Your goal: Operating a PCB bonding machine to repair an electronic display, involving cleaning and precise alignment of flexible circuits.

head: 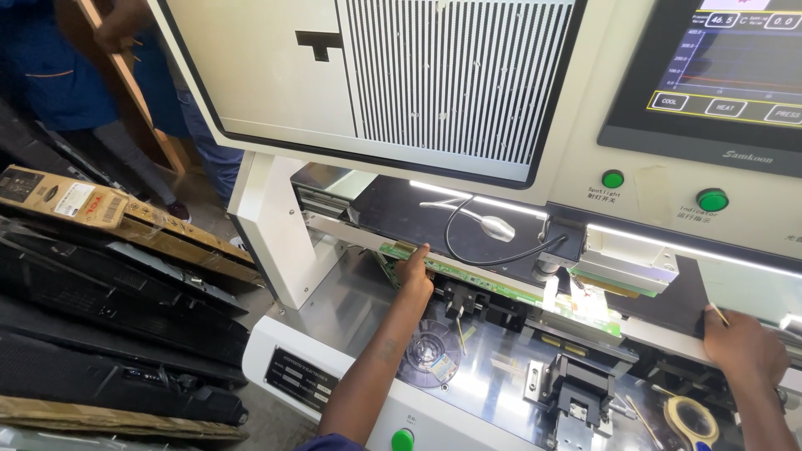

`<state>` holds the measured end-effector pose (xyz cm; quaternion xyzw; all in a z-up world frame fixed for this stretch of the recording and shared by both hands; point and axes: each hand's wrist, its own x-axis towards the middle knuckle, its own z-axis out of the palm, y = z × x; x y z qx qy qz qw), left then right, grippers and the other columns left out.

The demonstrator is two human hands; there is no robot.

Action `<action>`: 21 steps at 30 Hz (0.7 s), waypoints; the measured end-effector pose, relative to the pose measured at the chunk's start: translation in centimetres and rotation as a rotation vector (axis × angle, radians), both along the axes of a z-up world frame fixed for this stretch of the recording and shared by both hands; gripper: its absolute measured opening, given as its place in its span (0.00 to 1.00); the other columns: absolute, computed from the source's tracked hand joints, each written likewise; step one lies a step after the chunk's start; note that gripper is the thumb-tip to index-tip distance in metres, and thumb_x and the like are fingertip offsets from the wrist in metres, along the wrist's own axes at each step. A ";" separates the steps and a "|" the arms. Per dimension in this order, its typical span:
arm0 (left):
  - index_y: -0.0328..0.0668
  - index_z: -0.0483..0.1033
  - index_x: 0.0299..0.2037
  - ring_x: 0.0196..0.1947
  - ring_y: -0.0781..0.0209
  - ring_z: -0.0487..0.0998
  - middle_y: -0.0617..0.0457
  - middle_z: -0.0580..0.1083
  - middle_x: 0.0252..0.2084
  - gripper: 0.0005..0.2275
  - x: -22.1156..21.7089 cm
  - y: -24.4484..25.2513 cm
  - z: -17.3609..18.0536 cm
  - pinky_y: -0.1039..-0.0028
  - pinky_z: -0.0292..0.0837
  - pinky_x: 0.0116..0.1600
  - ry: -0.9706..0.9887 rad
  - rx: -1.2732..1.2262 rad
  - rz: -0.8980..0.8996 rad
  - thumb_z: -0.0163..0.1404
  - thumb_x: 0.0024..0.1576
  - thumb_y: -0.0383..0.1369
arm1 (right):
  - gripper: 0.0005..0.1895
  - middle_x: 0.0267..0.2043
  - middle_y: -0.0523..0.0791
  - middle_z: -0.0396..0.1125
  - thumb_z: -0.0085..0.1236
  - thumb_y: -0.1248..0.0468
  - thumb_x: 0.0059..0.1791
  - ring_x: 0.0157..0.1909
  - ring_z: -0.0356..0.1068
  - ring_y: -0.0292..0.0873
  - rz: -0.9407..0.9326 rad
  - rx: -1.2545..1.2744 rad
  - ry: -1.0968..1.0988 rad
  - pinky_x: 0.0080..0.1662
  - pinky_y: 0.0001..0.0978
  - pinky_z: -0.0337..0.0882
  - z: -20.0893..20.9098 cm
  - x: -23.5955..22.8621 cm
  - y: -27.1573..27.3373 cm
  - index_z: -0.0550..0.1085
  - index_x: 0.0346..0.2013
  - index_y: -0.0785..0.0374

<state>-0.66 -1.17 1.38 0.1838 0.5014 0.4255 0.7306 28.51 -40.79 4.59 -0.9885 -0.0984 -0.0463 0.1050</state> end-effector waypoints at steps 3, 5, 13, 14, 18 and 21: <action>0.29 0.68 0.55 0.55 0.49 0.72 0.45 0.70 0.57 0.27 -0.2 -0.3 0.4 0.60 0.68 0.56 -0.002 -0.006 0.004 0.63 0.45 0.30 | 0.30 0.49 0.56 0.77 0.31 0.40 0.60 0.49 0.74 0.65 -0.010 0.004 0.001 0.44 0.51 0.74 0.2 -0.4 0.1 0.76 0.59 0.51; 0.28 0.68 0.55 0.55 0.49 0.72 0.45 0.70 0.57 0.28 -0.3 -0.4 0.5 0.61 0.69 0.56 -0.002 -0.003 0.008 0.63 0.45 0.30 | 0.29 0.49 0.56 0.77 0.31 0.40 0.60 0.50 0.74 0.65 -0.007 0.005 0.004 0.44 0.51 0.74 0.3 -0.4 0.0 0.76 0.59 0.50; 0.29 0.61 0.62 0.65 0.46 0.64 0.42 0.64 0.65 0.33 -0.6 -0.7 1.3 0.53 0.62 0.67 -0.003 -0.011 -0.016 0.62 0.46 0.29 | 0.32 0.44 0.55 0.78 0.31 0.41 0.61 0.46 0.75 0.65 0.001 0.004 -0.002 0.42 0.50 0.73 0.1 -0.4 -0.1 0.81 0.47 0.55; 0.30 0.62 0.62 0.65 0.46 0.64 0.42 0.64 0.65 0.33 -0.6 -0.8 1.3 0.53 0.62 0.67 0.002 -0.014 -0.021 0.62 0.46 0.29 | 0.32 0.44 0.55 0.78 0.31 0.41 0.61 0.46 0.75 0.65 -0.001 -0.003 0.002 0.42 0.50 0.73 0.2 -0.4 -0.1 0.81 0.46 0.56; 0.31 0.58 0.65 0.67 0.45 0.62 0.43 0.62 0.67 0.35 -0.6 -0.7 1.3 0.52 0.59 0.69 -0.005 -0.008 -0.020 0.61 0.47 0.29 | 0.32 0.46 0.57 0.78 0.31 0.41 0.61 0.49 0.74 0.66 0.003 -0.010 -0.002 0.44 0.52 0.72 0.2 -0.4 -0.1 0.81 0.48 0.57; 0.30 0.58 0.64 0.66 0.45 0.63 0.42 0.62 0.66 0.35 -0.6 -0.8 1.3 0.52 0.61 0.68 -0.005 -0.008 -0.010 0.62 0.46 0.28 | 0.34 0.44 0.55 0.78 0.31 0.40 0.61 0.47 0.75 0.64 -0.013 -0.031 -0.001 0.43 0.51 0.73 0.1 -0.2 0.0 0.81 0.46 0.57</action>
